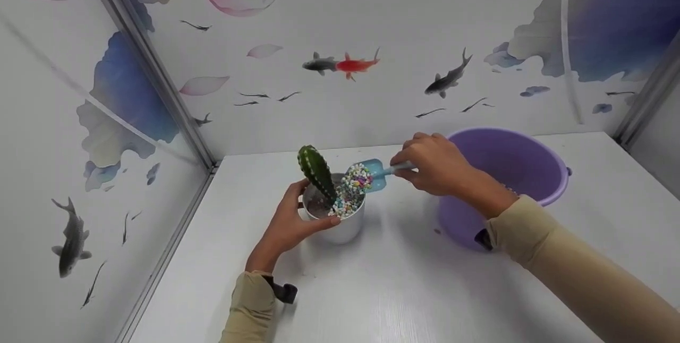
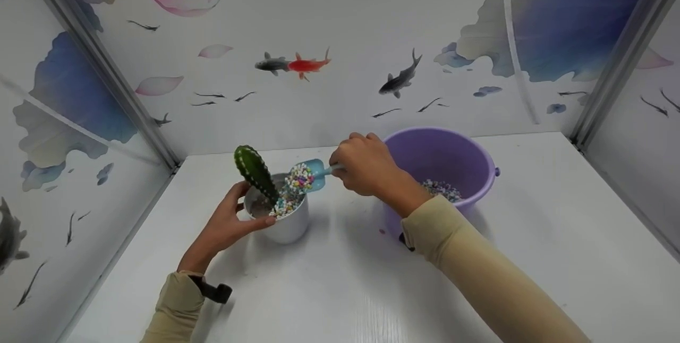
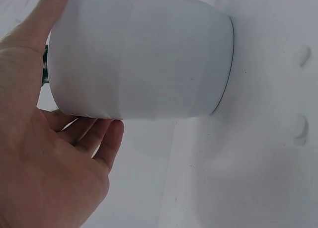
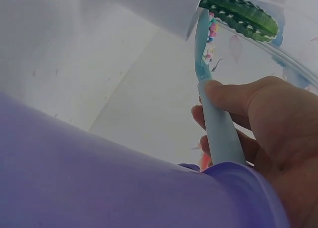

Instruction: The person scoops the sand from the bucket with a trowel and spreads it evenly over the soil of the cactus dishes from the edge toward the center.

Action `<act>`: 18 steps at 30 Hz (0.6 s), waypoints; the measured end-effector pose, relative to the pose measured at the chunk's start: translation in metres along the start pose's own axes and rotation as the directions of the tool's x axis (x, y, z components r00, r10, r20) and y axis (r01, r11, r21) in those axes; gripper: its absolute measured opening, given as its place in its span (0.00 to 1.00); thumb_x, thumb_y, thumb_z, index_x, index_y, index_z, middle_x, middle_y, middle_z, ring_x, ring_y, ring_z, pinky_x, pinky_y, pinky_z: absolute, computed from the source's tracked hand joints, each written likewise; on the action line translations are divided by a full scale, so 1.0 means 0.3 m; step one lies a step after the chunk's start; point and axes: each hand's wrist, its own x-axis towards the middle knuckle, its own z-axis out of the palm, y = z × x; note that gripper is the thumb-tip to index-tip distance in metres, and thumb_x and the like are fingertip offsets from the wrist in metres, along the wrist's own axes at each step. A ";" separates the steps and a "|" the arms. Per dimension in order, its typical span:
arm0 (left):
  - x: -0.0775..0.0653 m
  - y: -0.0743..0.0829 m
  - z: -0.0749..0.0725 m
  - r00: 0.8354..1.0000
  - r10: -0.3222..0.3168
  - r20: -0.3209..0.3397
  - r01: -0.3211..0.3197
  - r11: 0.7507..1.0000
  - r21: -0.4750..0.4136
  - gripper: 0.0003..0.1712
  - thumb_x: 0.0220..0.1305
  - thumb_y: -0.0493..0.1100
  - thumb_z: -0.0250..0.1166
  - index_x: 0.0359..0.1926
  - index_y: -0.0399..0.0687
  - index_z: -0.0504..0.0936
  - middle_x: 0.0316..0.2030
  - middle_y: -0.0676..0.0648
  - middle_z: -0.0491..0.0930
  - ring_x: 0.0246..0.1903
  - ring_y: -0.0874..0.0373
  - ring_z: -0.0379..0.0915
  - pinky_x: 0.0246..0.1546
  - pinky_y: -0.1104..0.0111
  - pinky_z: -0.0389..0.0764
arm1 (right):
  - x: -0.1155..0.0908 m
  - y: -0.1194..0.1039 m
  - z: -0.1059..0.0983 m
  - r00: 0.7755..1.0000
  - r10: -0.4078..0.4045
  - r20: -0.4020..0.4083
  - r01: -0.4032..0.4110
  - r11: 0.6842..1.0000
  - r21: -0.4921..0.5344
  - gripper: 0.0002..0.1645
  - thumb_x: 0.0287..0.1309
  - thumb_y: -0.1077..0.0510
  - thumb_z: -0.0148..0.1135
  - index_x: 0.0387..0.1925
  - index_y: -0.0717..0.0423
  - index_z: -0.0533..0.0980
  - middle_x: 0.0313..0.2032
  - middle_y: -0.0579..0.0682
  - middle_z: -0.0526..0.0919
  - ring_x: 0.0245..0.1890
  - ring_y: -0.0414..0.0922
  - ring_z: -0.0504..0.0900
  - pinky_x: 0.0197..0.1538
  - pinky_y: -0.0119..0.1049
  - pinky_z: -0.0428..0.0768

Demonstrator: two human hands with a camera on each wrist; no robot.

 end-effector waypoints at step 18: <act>0.001 -0.006 0.002 1.000 0.019 0.018 -0.018 0.999 -0.035 0.68 0.52 0.65 0.85 0.85 0.54 0.58 0.83 0.48 0.62 0.83 0.49 0.58 0.80 0.46 0.69 | -0.003 -0.004 0.003 0.999 0.035 -0.035 -0.036 0.999 -0.030 0.12 0.64 0.60 0.78 0.49 0.49 0.92 0.41 0.48 0.93 0.44 0.51 0.83 0.47 0.52 0.80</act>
